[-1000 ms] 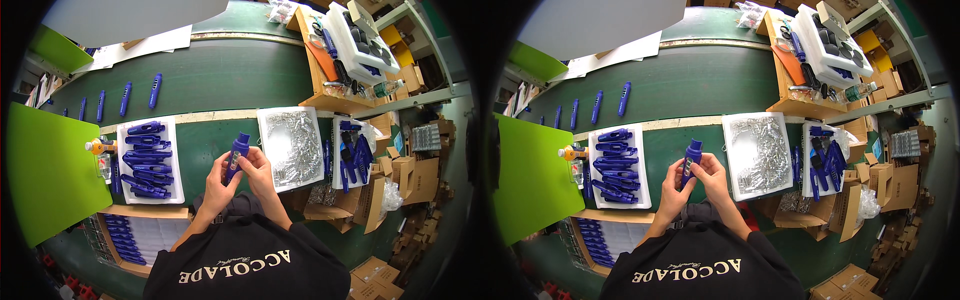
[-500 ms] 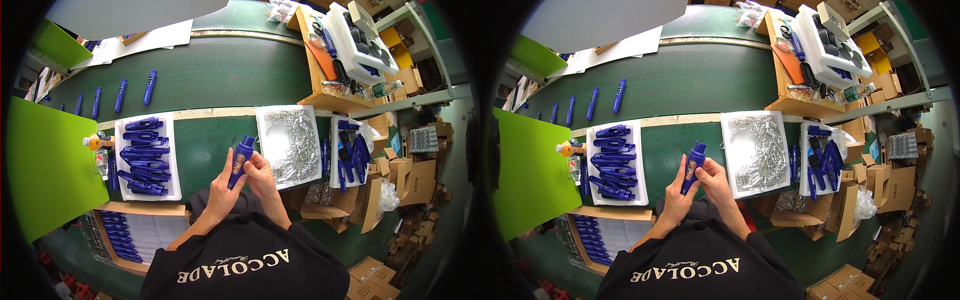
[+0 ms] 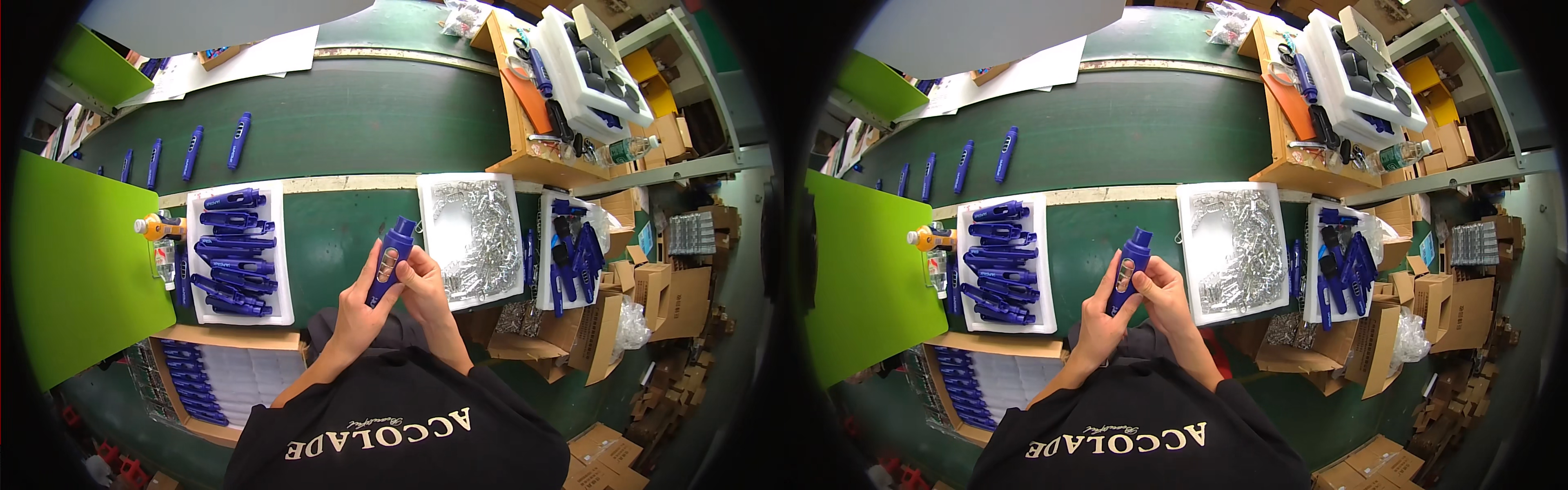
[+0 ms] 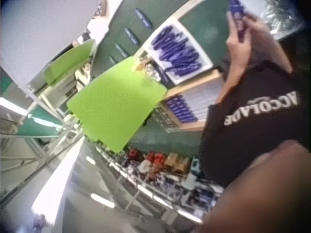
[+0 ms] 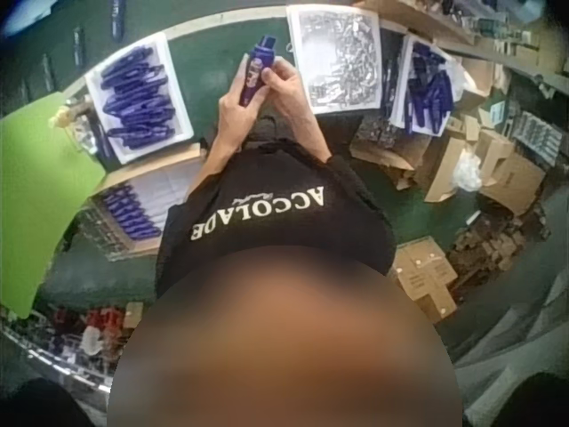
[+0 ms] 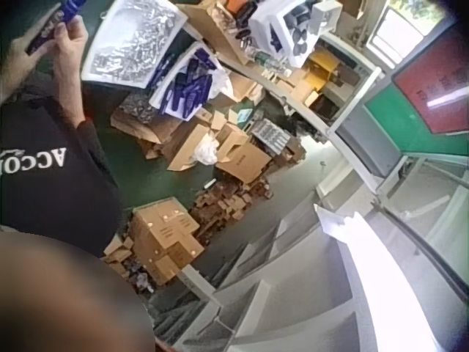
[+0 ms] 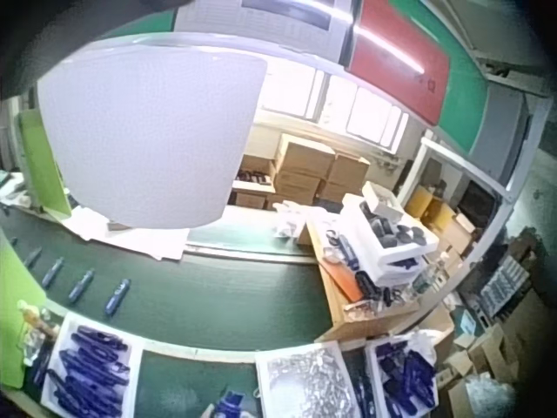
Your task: The person assembles internal components into blue handheld electronic housings by hand, taking components from cardboard boxes and inserting them into the housings.
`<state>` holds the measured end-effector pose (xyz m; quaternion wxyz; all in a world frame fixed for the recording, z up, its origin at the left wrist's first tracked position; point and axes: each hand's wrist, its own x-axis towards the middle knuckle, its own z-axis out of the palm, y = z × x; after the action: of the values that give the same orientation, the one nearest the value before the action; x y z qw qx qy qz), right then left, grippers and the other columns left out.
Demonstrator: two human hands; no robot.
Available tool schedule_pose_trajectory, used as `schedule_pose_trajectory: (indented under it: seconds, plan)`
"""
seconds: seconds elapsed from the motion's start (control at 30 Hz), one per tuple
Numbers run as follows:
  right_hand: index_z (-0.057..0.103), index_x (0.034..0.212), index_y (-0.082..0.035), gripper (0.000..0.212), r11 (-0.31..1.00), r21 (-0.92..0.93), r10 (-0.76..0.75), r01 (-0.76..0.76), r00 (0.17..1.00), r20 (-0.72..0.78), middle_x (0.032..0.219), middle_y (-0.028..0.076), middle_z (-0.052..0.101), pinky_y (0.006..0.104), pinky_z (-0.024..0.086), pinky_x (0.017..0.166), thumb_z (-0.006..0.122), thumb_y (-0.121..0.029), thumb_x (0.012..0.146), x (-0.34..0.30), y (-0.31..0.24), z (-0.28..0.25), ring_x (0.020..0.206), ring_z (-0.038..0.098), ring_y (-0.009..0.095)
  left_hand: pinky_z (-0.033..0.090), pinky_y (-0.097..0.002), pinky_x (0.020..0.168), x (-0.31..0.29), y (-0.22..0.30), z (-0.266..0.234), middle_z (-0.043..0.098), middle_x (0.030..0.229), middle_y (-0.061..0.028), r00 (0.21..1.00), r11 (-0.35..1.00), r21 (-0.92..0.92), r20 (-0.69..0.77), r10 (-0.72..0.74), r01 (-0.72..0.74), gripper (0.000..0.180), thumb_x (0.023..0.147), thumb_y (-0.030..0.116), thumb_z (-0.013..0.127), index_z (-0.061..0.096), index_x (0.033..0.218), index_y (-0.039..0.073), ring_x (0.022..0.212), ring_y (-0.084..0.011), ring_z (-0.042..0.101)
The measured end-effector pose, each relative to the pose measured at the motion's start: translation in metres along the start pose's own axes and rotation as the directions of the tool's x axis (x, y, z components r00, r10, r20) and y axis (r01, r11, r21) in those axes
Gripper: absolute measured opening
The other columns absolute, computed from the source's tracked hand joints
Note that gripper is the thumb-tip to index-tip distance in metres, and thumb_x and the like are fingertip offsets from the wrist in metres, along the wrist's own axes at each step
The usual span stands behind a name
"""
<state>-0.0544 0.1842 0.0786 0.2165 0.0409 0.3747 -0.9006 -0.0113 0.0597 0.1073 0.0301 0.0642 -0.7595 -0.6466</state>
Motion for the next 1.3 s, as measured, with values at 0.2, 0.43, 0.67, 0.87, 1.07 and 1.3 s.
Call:
schedule_pose_trajectory:
  seconds: [0.2,0.43,0.67,0.87,1.07,1.3]
  plan:
    - [0.061,0.114,-0.003,0.02,0.987,0.149,0.057,-0.054,0.998,-0.02,0.103,0.007,0.069,0.0301,0.055,0.081,0.066,-0.01,0.095,0.009,0.003,-0.014,0.09,0.067,0.015,0.045,-0.0245,0.048,0.001,-0.009,-0.002,0.068,0.092,-0.0068,0.99,0.987,0.103,-0.049,0.131,-0.125,0.072,0.088,0.007,0.069,0.036,0.152,0.009,0.053,-0.0075,0.052]
    - [0.059,0.121,-0.004,0.032,0.982,0.177,0.035,-0.063,0.987,0.158,0.108,0.006,0.067,0.0344,0.053,0.089,0.07,-0.008,0.091,0.008,-0.01,-0.024,0.099,0.066,0.018,0.043,-0.0233,0.044,-0.005,0.01,-0.005,0.066,0.086,-0.0037,0.983,0.983,-0.123,0.139,-0.121,0.138,0.076,0.09,0.002,0.065,0.029,0.156,0.013,0.048,-0.0068,0.051]
    - [0.059,0.115,-0.004,0.023,0.987,0.116,0.104,-0.109,0.993,0.055,0.1,0.006,0.068,0.033,0.054,0.085,0.067,-0.008,0.094,0.015,0.001,-0.027,0.091,0.066,0.015,0.041,-0.023,0.04,-0.004,0.007,-0.005,0.063,0.076,-0.0026,0.932,0.878,-0.317,0.169,-0.32,0.359,0.072,0.092,0.005,0.065,0.03,0.155,0.01,0.045,-0.0056,0.05]
    - [0.061,0.108,-0.002,0.014,0.989,0.117,0.101,-0.094,0.994,-0.05,0.101,0.009,0.069,0.0318,0.057,0.077,0.064,-0.01,0.096,0.013,0.011,-0.026,0.087,0.067,0.016,0.041,-0.0222,0.041,-0.006,0.009,-0.007,0.062,0.078,-0.0033,0.931,0.874,-0.322,0.13,-0.341,0.365,0.068,0.094,0.006,0.063,0.03,0.153,0.004,0.046,-0.0054,0.051]
    - [0.061,0.108,-0.003,0.017,0.976,0.179,0.136,-0.123,0.989,-0.064,0.102,0.008,0.069,0.0326,0.057,0.077,0.063,-0.016,0.098,0.011,0.005,-0.016,0.086,0.068,0.016,0.044,-0.0239,0.041,-0.007,0.015,-0.013,0.058,0.081,-0.0061,0.913,0.782,-0.472,0.233,-0.336,0.408,0.066,0.098,0.006,0.054,0.022,0.155,0.002,0.049,-0.0081,0.053]
    - [0.06,0.106,-0.005,0.015,0.959,0.216,0.208,-0.181,0.972,-0.108,0.1,0.008,0.068,0.0305,0.055,0.076,0.063,-0.017,0.098,0.011,0.006,-0.017,0.085,0.066,0.014,0.045,-0.0247,0.042,-0.004,0.011,-0.015,0.058,0.085,-0.009,0.892,0.715,-0.534,0.286,-0.349,0.451,0.063,0.099,0.008,0.051,0.02,0.155,0.001,0.05,-0.0102,0.054]
